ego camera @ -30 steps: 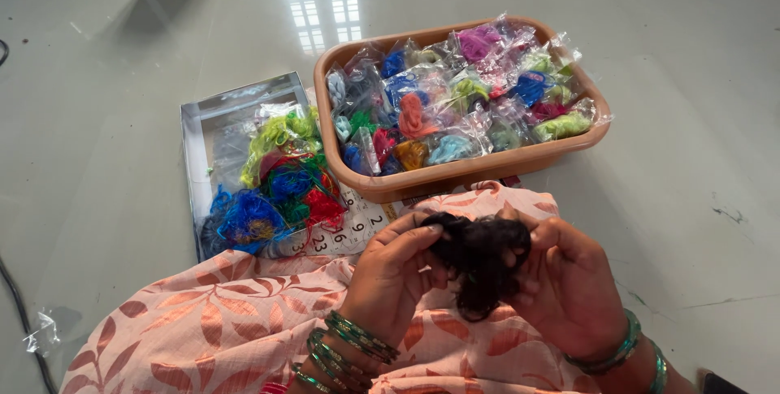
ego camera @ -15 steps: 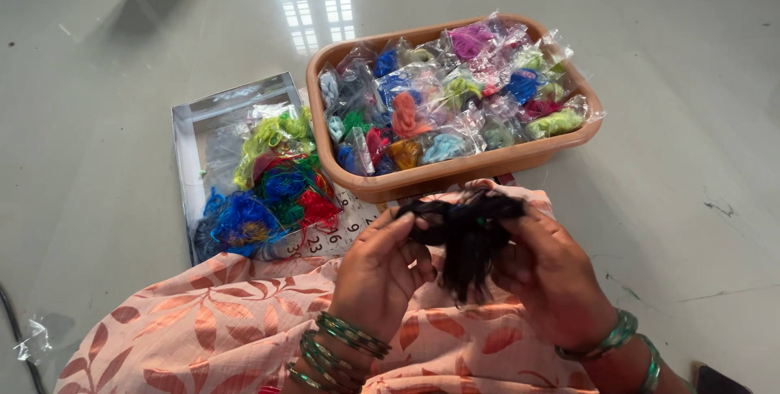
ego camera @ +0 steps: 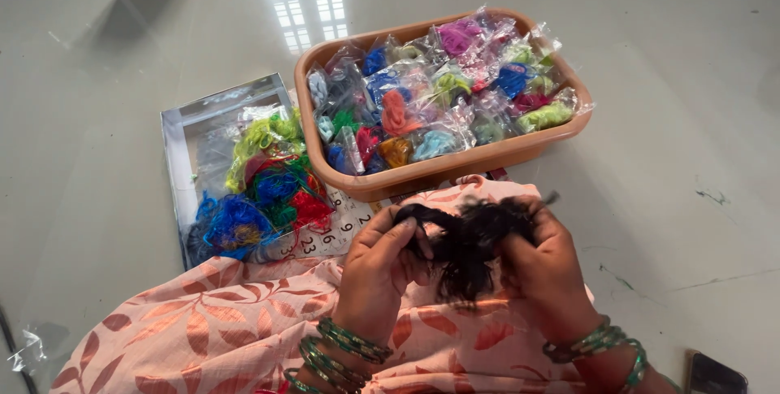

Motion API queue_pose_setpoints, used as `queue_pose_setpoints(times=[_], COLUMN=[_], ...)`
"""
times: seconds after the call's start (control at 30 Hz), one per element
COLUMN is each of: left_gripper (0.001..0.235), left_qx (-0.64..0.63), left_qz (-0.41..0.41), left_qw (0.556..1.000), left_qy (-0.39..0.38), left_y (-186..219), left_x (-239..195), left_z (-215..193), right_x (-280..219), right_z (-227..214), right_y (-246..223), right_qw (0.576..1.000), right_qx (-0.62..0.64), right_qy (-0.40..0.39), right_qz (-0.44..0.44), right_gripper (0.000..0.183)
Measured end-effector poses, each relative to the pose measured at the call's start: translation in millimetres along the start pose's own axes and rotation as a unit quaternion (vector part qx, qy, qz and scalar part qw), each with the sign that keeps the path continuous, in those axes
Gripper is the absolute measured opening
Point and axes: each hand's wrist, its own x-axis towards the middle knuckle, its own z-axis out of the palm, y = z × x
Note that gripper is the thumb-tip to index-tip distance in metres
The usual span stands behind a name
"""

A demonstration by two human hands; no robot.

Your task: Sorting and organizing bunches of synthetic hair extensions into a plastic container.

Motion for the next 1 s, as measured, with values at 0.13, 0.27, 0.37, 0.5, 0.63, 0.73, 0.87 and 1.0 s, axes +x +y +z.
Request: queue_pose_setpoints(times=[0.13, 0.27, 0.37, 0.5, 0.63, 0.73, 0.87, 1.0], left_gripper=[0.015, 0.015, 0.017, 0.020, 0.020, 0.019, 0.017, 0.015], left_qx=[0.022, 0.059, 0.019, -0.043, -0.046, -0.028, 0.101, 0.169], left_qz=[0.037, 0.073, 0.079, 0.072, 0.046, 0.041, 0.039, 0.076], left_qw=[0.999, 0.993, 0.993, 0.995, 0.997, 0.999, 0.993, 0.981], left_qy=[0.002, 0.074, 0.090, 0.056, 0.039, 0.000, -0.046, -0.062], left_y=[-6.6, -9.0, -15.3, -20.0, -14.4, -11.2, -1.1, 4.2], left_x=[3.5, 9.4, 13.8, 15.0, 12.7, 11.4, -1.7, -11.5], left_z=[-7.8, -10.6, -16.5, -11.3, 0.2, 7.8, 23.8, 24.0], right_x=[-2.8, 1.9, 12.2, 9.7, 3.3, -4.8, -12.3, -3.1], right_z=[11.4, -15.8, -65.1, -86.6, -93.9, -69.5, -9.5, 16.4], right_y=[-34.5, -32.1, 3.6, -19.3, -43.7, -74.5, -109.9, -73.0], right_qw=[0.988, 0.949, 0.933, 0.921, 0.951, 0.929, 0.968, 0.945], right_qx=[0.060, 0.219, 0.330, 0.347, 0.223, -0.267, -0.244, -0.077], right_qy=[0.110, 0.131, 0.036, 0.096, 0.143, 0.240, -0.055, -0.295], right_qz=[0.090, 0.183, 0.135, 0.149, 0.160, -0.096, -0.034, 0.115], right_gripper=[0.029, 0.023, 0.030, 0.028, 0.024, 0.027, 0.041, 0.037])
